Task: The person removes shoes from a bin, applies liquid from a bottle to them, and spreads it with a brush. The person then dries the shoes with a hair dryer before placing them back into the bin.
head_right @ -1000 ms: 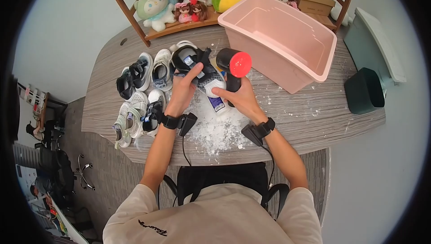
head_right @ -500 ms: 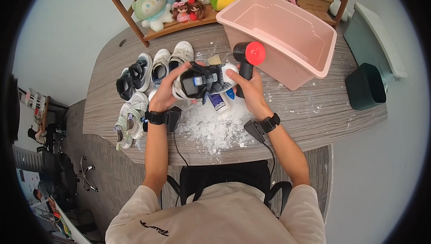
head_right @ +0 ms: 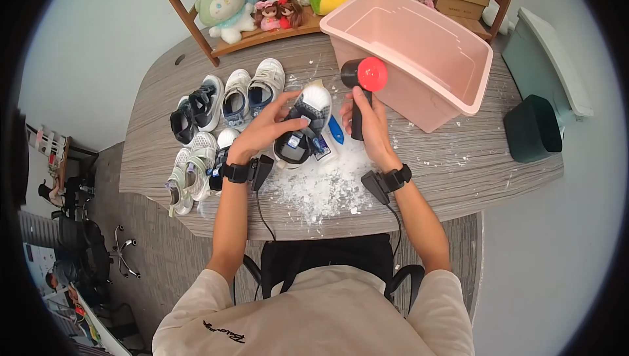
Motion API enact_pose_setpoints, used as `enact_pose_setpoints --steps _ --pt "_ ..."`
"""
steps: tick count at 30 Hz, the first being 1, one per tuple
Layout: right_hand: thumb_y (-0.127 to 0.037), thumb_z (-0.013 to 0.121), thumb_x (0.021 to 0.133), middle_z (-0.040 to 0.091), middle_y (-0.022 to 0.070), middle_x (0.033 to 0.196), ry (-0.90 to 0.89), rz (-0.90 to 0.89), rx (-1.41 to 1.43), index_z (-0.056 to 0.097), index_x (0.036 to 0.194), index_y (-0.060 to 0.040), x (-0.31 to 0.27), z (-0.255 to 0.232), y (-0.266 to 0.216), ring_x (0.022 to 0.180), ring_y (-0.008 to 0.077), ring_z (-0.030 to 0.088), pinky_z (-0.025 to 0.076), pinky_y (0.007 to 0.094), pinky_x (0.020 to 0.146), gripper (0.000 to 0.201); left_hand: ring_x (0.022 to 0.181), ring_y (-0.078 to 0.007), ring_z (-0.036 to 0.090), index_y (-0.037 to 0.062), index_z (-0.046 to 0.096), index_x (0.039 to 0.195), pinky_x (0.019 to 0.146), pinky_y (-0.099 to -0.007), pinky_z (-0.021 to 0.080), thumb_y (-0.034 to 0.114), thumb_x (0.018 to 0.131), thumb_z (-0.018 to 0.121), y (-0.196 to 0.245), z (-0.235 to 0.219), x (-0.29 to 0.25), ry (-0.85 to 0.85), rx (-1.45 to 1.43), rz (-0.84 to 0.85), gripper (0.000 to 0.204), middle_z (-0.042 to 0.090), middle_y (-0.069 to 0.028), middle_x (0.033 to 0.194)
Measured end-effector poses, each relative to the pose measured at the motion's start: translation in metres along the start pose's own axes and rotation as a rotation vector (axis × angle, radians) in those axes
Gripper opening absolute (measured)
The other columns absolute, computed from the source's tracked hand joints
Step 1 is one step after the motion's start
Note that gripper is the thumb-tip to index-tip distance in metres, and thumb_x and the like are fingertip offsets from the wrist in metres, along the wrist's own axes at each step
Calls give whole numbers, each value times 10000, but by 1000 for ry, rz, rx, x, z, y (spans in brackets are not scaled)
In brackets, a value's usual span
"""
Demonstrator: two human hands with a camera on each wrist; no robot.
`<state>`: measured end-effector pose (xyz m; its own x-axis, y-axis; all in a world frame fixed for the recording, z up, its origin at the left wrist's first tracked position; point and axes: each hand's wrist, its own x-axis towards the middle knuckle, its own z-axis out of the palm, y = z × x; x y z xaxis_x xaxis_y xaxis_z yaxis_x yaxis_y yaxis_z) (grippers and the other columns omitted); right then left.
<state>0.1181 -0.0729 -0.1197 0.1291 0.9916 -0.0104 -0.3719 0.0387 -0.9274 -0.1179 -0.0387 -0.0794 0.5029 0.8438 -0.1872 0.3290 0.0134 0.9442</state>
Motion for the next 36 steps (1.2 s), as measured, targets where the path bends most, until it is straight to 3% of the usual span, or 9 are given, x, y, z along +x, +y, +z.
enact_pose_setpoints --steps 2,4,8,12,14,18,27,31,36 --pt "-451 471 1039 601 59 770 -129 70 101 569 1146 -13 2 -7 2 558 124 534 420 250 478 462 1004 -199 654 41 364 1509 862 -302 493 311 854 778 2 1 1 47 12 -6 821 676 -180 1124" --pt "-454 461 1040 593 55 769 -195 105 142 571 1150 -6 1 -8 2 555 119 529 417 251 478 474 920 -141 630 32 383 1495 810 -260 461 229 892 740 5 4 -1 121 32 -25 729 692 -117 1003" --pt "-461 436 1042 569 42 755 -373 169 148 581 1181 1 -6 -3 1 553 109 518 410 247 481 503 908 -150 646 42 400 1479 808 -266 465 226 895 737 -2 6 3 126 3 -6 699 697 -115 994" --pt "-471 422 1053 564 36 759 -426 95 10 589 1196 16 -6 -2 4 551 99 515 406 236 477 534 913 -150 647 46 392 1490 810 -268 469 223 891 741 2 8 2 113 -1 28 716 700 -116 998" --pt "-473 422 1055 563 36 761 -428 102 11 589 1193 20 -8 -1 3 551 98 513 408 235 475 539 1000 -215 667 18 367 1500 872 -329 515 270 849 788 5 7 1 84 64 12 815 676 -189 1122" --pt "-495 444 1043 555 37 775 -422 138 -20 559 1232 40 -9 1 -2 534 104 498 404 243 467 579 992 -217 669 13 376 1497 873 -321 514 259 851 784 -1 7 3 74 21 24 802 686 -179 1098" --pt "-495 457 1044 569 18 770 -367 104 42 578 1211 21 -10 2 -4 543 85 511 406 231 461 556 805 -114 639 45 424 1480 758 -235 462 180 889 724 1 11 7 158 -137 131 677 694 -74 919" --pt "-501 458 1042 571 18 769 -335 91 33 580 1212 24 -11 3 -9 537 85 509 404 230 457 565 817 -107 628 59 436 1477 768 -232 454 178 900 704 17 10 -1 187 -67 103 647 680 -59 910" --pt "-500 383 1066 552 15 701 -289 154 62 555 1240 34 -12 7 -11 494 92 473 383 243 459 587 898 -105 625 63 436 1482 829 -244 459 198 922 673 5 8 3 279 -285 139 623 671 -49 924"
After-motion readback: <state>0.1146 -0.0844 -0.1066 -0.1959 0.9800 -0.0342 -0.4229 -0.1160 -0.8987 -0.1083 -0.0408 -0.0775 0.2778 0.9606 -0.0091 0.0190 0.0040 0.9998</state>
